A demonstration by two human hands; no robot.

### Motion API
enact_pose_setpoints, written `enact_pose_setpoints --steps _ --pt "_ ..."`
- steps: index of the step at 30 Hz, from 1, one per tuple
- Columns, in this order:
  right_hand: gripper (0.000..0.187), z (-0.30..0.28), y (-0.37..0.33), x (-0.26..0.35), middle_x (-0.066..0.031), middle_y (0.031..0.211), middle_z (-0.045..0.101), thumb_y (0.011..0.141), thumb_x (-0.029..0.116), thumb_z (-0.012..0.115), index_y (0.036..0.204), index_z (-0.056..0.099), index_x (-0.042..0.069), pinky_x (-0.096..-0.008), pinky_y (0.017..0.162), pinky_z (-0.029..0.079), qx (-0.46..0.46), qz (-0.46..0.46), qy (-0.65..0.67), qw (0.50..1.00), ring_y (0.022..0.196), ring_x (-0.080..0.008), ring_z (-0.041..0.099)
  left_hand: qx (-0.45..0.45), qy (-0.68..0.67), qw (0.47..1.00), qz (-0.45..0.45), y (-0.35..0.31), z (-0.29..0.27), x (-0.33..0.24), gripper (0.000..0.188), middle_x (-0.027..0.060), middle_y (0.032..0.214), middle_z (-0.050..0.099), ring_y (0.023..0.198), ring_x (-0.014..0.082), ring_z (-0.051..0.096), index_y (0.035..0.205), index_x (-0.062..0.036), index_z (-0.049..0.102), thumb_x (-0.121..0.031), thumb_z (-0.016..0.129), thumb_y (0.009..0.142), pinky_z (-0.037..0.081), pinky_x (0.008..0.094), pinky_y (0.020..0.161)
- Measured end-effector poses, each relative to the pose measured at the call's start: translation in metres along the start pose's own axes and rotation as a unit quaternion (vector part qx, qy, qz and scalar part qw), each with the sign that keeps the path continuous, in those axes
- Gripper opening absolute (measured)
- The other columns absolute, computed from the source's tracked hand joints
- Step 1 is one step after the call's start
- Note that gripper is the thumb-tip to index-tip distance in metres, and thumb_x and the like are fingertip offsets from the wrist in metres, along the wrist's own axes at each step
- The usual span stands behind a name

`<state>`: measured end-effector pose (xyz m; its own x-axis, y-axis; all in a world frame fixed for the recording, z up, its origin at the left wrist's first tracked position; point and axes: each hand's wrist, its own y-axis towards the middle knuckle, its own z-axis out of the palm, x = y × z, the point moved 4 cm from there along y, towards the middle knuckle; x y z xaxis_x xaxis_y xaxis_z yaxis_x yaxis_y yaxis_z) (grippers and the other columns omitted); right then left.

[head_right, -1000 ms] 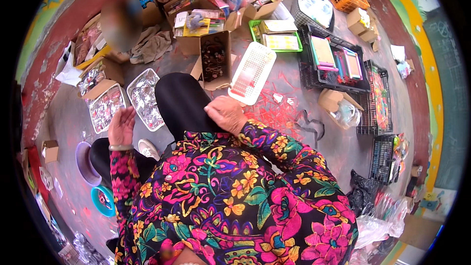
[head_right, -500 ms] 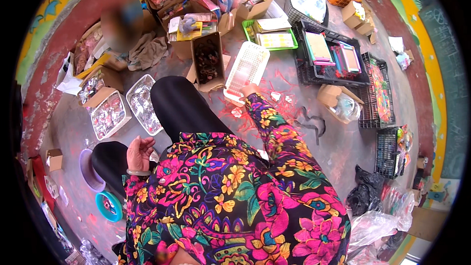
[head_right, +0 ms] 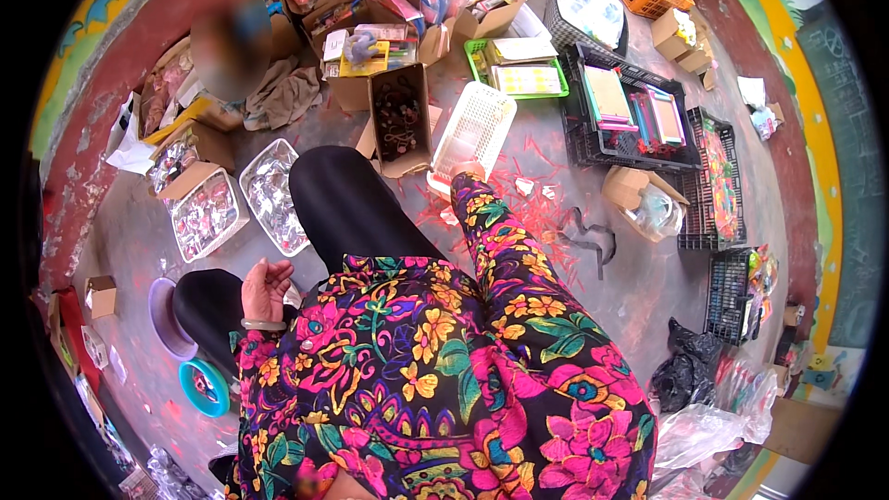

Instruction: The person sits on the floor and repeatedly picks up small candies, wraps them in clear plastic film, and places the wrapped items into a white plastic basket. The person handles the candies one by one, manipulating the film to enclose each piece.

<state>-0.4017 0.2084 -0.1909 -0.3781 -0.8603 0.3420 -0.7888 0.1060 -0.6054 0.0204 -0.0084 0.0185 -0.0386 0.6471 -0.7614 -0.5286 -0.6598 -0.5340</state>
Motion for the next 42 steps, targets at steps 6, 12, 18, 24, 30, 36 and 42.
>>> enact_pose_setpoints --steps 6,12,18,24,30,36,42 --pt "0.031 -0.001 -0.018 0.007 -0.0121 0.086 0.066 0.064 0.023 0.071 0.089 0.066 0.005 -0.0313 0.072 0.049 0.000 -0.053 0.034 0.998 0.084 -0.0216 0.064 -0.017 0.005 1.000 0.003 -0.004 0.000 -0.002 0.023 0.0132 0.083 0.064 0.073 0.0205 0.064 0.076 -0.0045 0.054 -0.023 0.051 0.089 0.048 0.0243 0.057" --pt "0.021 0.003 0.029 -0.008 -0.0116 0.084 0.066 0.068 0.023 0.068 0.083 0.068 0.008 -0.0330 0.072 0.050 -0.125 -0.228 -0.180 0.949 0.084 -0.0225 0.063 0.004 0.006 1.000 -0.007 0.002 0.012 -0.003 0.022 0.0131 0.082 0.064 0.073 0.0203 0.064 0.076 -0.0046 0.054 -0.022 0.051 0.089 0.048 0.0248 0.057" --pt "0.020 0.013 0.029 0.005 -0.0099 0.086 0.066 0.073 0.026 0.065 0.084 0.069 0.010 -0.0339 0.074 0.050 -0.084 -0.315 -0.402 0.855 0.085 -0.0231 0.063 -0.011 0.010 1.000 -0.004 0.002 0.006 -0.002 0.022 0.0131 0.082 0.064 0.073 0.0199 0.063 0.076 -0.0047 0.054 -0.022 0.050 0.089 0.048 0.0248 0.057" --pt "0.032 -0.003 0.013 0.017 -0.0103 0.089 0.066 0.068 0.036 0.070 0.087 0.069 0.009 -0.0342 0.075 0.050 -0.009 -0.363 -0.525 0.770 0.088 -0.0239 0.062 -0.011 0.011 1.000 -0.004 0.001 0.004 -0.001 0.022 0.0130 0.082 0.064 0.073 0.0196 0.063 0.075 -0.0049 0.054 -0.022 0.050 0.089 0.048 0.0243 0.058" --pt "0.044 -0.034 -0.020 0.034 -0.0121 0.094 0.064 0.068 0.043 0.069 0.091 0.067 0.006 -0.0346 0.079 0.049 0.049 -0.375 -0.575 0.725 0.092 -0.0264 0.061 -0.008 0.016 1.000 0.001 -0.003 0.002 -0.003 0.022 0.0127 0.082 0.064 0.074 0.0195 0.063 0.076 -0.0047 0.053 -0.022 0.050 0.089 0.048 0.0239 0.058" --pt "0.023 -0.052 0.005 0.023 -0.0142 0.075 0.064 0.074 0.020 0.063 0.079 0.064 -0.003 -0.0327 0.061 0.052 0.035 -0.287 -0.303 0.908 0.069 -0.0240 0.064 -0.010 0.017 1.000 -0.005 0.001 0.004 -0.003 0.022 0.0128 0.082 0.064 0.073 0.0195 0.063 0.076 -0.0045 0.053 -0.022 0.050 0.089 0.048 0.0234 0.057" --pt "0.021 -0.070 0.024 0.014 -0.0089 0.060 0.061 0.075 0.017 0.064 0.071 0.061 -0.003 -0.0295 0.042 0.046 0.006 -0.178 -0.013 0.984 0.046 -0.0178 0.058 -0.005 0.019 1.000 -0.006 0.004 0.005 -0.002 0.022 0.0127 0.082 0.064 0.073 0.0193 0.063 0.077 -0.0045 0.053 -0.023 0.050 0.089 0.048 0.0234 0.057"
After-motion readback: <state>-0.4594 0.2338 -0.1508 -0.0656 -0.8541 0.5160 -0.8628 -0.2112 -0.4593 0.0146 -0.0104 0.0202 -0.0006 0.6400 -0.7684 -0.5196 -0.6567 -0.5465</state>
